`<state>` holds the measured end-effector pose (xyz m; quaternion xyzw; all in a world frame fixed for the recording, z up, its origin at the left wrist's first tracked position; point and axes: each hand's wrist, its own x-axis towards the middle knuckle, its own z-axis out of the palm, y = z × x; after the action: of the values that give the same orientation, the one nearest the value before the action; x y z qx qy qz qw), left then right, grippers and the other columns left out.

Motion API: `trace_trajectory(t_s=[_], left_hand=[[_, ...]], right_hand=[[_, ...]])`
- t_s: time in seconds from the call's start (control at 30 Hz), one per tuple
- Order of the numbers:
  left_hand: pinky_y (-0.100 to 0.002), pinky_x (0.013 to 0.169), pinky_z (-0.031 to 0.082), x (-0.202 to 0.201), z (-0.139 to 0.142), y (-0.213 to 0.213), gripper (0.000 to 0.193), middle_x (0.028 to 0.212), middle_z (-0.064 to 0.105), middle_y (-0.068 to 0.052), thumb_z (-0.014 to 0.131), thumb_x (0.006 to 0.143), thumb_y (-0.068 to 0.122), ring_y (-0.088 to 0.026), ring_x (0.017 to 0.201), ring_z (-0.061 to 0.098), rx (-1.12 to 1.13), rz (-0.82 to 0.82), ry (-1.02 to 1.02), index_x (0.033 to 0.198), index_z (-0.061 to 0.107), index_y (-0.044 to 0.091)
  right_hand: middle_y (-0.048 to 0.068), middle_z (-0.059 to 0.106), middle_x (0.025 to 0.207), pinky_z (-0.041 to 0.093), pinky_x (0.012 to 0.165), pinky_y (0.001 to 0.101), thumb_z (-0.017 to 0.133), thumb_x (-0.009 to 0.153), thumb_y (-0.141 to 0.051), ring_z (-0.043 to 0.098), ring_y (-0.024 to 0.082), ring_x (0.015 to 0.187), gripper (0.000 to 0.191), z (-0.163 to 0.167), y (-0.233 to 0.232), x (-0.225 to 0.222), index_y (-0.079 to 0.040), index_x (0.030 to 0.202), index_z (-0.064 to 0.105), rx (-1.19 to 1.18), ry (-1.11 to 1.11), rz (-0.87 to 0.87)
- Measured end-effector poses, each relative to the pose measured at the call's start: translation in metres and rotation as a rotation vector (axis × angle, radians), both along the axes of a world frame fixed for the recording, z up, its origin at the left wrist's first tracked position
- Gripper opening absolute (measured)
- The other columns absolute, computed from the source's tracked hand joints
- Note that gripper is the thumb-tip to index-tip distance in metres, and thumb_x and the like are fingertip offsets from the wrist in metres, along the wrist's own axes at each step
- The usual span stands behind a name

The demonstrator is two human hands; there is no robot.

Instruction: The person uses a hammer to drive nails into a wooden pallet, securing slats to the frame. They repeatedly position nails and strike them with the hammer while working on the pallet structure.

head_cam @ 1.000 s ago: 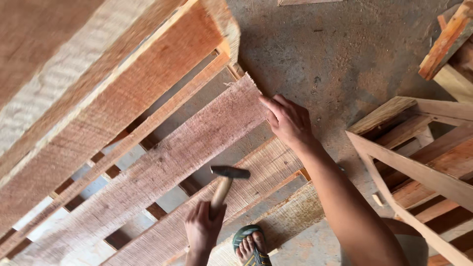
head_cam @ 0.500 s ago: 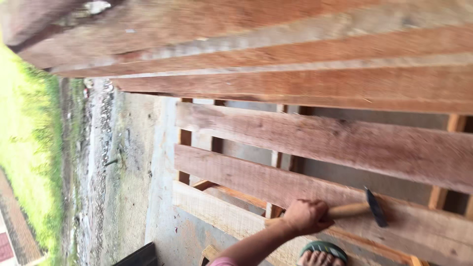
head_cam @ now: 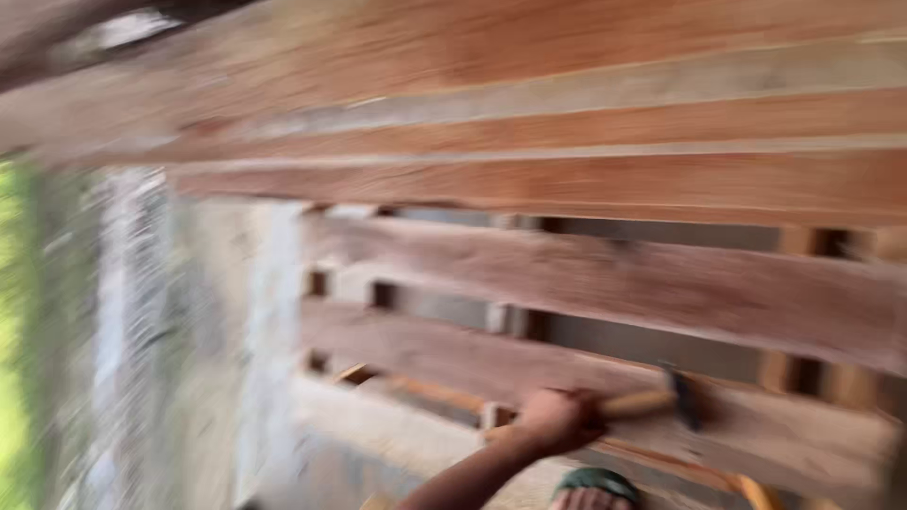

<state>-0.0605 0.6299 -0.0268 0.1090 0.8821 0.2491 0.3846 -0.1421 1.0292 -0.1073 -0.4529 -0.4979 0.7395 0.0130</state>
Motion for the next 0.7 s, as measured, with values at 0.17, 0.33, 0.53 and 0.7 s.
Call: trace_trajectory(t_s=[0.17,0.33,0.53,0.7], left_hand=[[-0.043,0.063,0.059,-0.018,0.003,0.009,0.027,0.085,0.072,-0.008,0.075,0.088,0.034,-0.029,0.069,0.072,0.109,-0.025,-0.044,0.094,0.063,0.01],[-0.038,0.051,0.057,-0.025,0.001,0.023,0.019,0.076,0.069,-0.008,0.078,0.085,0.021,-0.024,0.059,0.069,0.301,-0.064,0.225,0.086,0.064,0.007],[-0.026,0.031,0.044,-0.038,-0.024,0.048,0.01,0.068,0.066,-0.001,0.067,0.1,0.017,-0.008,0.039,0.051,0.301,-0.313,0.427,0.103,0.07,0.008],[-0.022,0.037,0.046,-0.078,-0.027,0.075,0.027,0.072,0.066,-0.002,0.064,0.105,0.025,-0.003,0.048,0.052,0.412,-0.459,0.713,0.127,0.067,0.01]], right_hand=[[0.0,0.055,0.084,0.047,0.065,0.0278,0.053,0.098,-0.014,0.051,0.01,0.073,0.028,0.014,0.058,0.037,-0.009,0.122,0.065,-0.032,0.059,-0.079],[0.006,0.059,0.084,0.04,0.054,0.0282,0.053,0.096,-0.006,0.05,0.012,0.066,0.01,0.011,0.049,0.042,-0.003,0.104,0.057,-0.047,0.171,-0.09],[0.012,0.069,0.089,0.054,0.055,0.0414,0.067,0.093,-0.035,0.061,0.024,0.062,0.051,0.037,0.041,0.038,-0.009,0.136,0.056,0.406,-0.309,0.649],[0.017,0.067,0.128,0.056,0.093,0.0409,0.077,0.086,-0.038,0.068,0.031,0.11,0.064,0.026,0.041,0.043,-0.001,0.137,0.061,1.201,0.185,0.798]])
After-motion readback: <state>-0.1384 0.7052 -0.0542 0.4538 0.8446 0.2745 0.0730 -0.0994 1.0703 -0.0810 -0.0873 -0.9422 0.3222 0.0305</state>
